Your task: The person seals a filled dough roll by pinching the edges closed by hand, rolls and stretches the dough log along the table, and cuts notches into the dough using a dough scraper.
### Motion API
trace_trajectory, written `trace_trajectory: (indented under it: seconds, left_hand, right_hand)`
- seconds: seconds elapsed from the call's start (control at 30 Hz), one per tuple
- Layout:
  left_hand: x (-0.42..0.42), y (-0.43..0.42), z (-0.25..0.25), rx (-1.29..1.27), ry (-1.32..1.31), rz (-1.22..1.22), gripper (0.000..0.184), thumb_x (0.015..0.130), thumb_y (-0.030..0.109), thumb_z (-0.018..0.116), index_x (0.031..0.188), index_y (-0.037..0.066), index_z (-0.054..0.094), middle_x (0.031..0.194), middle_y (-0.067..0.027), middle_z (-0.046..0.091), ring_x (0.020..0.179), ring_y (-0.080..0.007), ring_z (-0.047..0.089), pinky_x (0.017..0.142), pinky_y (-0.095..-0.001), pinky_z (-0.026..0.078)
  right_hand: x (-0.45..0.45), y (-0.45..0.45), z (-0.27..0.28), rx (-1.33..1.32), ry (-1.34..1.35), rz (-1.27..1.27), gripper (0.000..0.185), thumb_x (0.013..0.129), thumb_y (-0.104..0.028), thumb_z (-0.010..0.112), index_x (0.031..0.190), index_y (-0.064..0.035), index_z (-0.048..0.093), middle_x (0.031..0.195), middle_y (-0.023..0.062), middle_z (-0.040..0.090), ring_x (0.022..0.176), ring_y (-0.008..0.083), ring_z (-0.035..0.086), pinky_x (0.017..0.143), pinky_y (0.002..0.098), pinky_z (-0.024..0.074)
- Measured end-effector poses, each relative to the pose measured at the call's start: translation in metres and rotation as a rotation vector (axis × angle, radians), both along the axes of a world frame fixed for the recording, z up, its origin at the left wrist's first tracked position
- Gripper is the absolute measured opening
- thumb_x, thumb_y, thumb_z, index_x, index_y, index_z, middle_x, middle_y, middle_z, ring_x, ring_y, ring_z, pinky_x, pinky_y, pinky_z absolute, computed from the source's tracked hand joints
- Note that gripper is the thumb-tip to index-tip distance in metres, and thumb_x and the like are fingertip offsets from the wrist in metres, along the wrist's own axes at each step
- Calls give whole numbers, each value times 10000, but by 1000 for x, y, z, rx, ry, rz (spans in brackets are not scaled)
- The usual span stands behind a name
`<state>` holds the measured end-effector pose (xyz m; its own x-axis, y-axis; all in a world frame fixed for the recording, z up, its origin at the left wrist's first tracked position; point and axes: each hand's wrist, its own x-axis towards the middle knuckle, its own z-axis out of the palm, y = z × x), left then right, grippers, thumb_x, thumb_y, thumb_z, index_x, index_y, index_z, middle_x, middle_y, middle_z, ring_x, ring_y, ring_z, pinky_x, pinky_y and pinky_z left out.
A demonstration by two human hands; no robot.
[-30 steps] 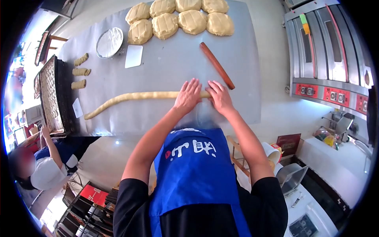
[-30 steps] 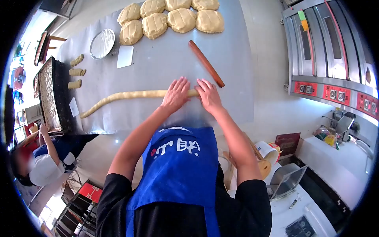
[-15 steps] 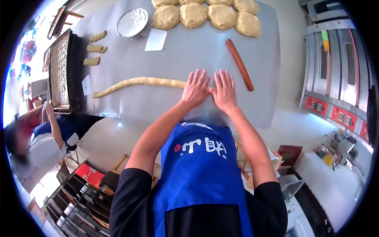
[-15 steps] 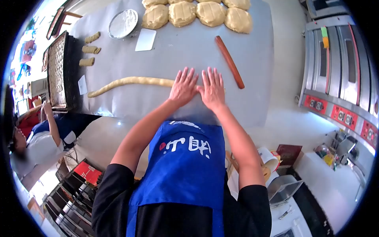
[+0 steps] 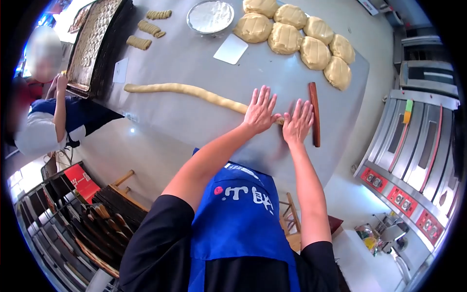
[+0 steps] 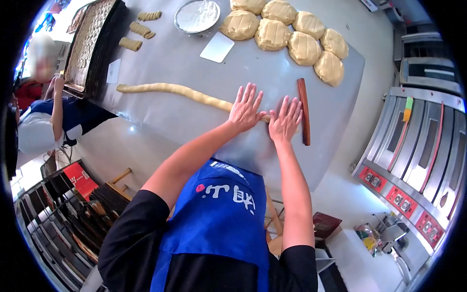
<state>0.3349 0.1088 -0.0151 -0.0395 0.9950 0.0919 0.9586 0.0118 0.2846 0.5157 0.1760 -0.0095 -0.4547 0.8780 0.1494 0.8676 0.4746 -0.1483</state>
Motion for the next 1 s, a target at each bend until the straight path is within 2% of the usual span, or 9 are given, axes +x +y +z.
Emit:
trace_trajectory:
  seconds: [0.1,0.2,0.3,0.43,0.53,0.67,0.8,0.93,1.0]
  left_hand:
    - [9,-29,-5,-101,-8,-3,812,1060,639,486,1622,54,491,1741,-292,313,1649,-456,224,1335,-637,141]
    - [-3,-69,4,-124,-154,-190,745,1063,598,533,1582,64,536,1709,-258,398,1636,-438,276,1330,-609,204]
    - [-69,-54,16,-317,-258,-29,824,1022,654,564,1578,47,538,1661,-275,459,1621,-460,294,1323,-571,252]
    - [-197,-36,8,-120,116,26,794,1048,654,525,1601,83,524,1692,-207,457,1629,-391,313,1327,-566,249]
    - [-253,-62,0,-103,70,-116,745,1061,627,523,1602,115,530,1733,-158,410,1636,-370,305,1323,-631,203]
    - [-246,-122,-3,-152,100,-98,720,981,540,676,1556,119,573,1676,-171,479,1616,-364,349,1323,-663,175]
    - [-230,-152,-10,-57,47,14,734,958,571,697,1516,102,610,1649,-230,485,1595,-403,366,1326,-657,178]
    - [-256,-95,1,-113,-18,16,800,994,659,598,1560,94,581,1686,-255,425,1615,-423,319,1338,-645,148]
    - [-266,-60,-4,-128,4,85,855,1012,708,522,1595,82,546,1714,-261,385,1634,-437,277,1340,-646,125]
  right_hand:
    - [9,-26,5,-99,-16,78,760,1116,-571,426,1705,-94,367,1753,258,320,1619,462,290,1302,611,210]
    - [28,-72,-5,-94,-29,89,750,1134,-594,346,1707,-112,377,1768,236,306,1633,471,254,1304,656,150]
    - [16,-85,1,-70,-68,34,746,1131,-578,390,1708,-105,369,1771,243,289,1641,478,224,1304,672,125]
    - [-66,-72,25,-120,78,53,745,1123,-544,457,1712,-100,351,1773,244,272,1646,483,204,1299,689,125]
    - [-142,-83,38,-120,156,209,755,1118,-540,469,1722,-111,324,1790,214,251,1650,481,197,1298,697,137]
    - [-195,-122,28,-234,227,357,758,1115,-549,463,1727,-125,317,1801,196,235,1651,488,187,1302,697,138]
    - [-197,-161,2,-268,123,370,746,1112,-550,466,1738,-178,305,1818,185,189,1657,498,159,1310,696,121]
    - [-220,-117,-3,-80,-94,278,760,1093,-552,506,1747,-231,293,1820,204,172,1661,496,152,1309,702,108]
    - [-234,-87,-6,-51,-68,160,765,1094,-549,509,1743,-202,300,1806,229,203,1659,489,171,1311,698,101]
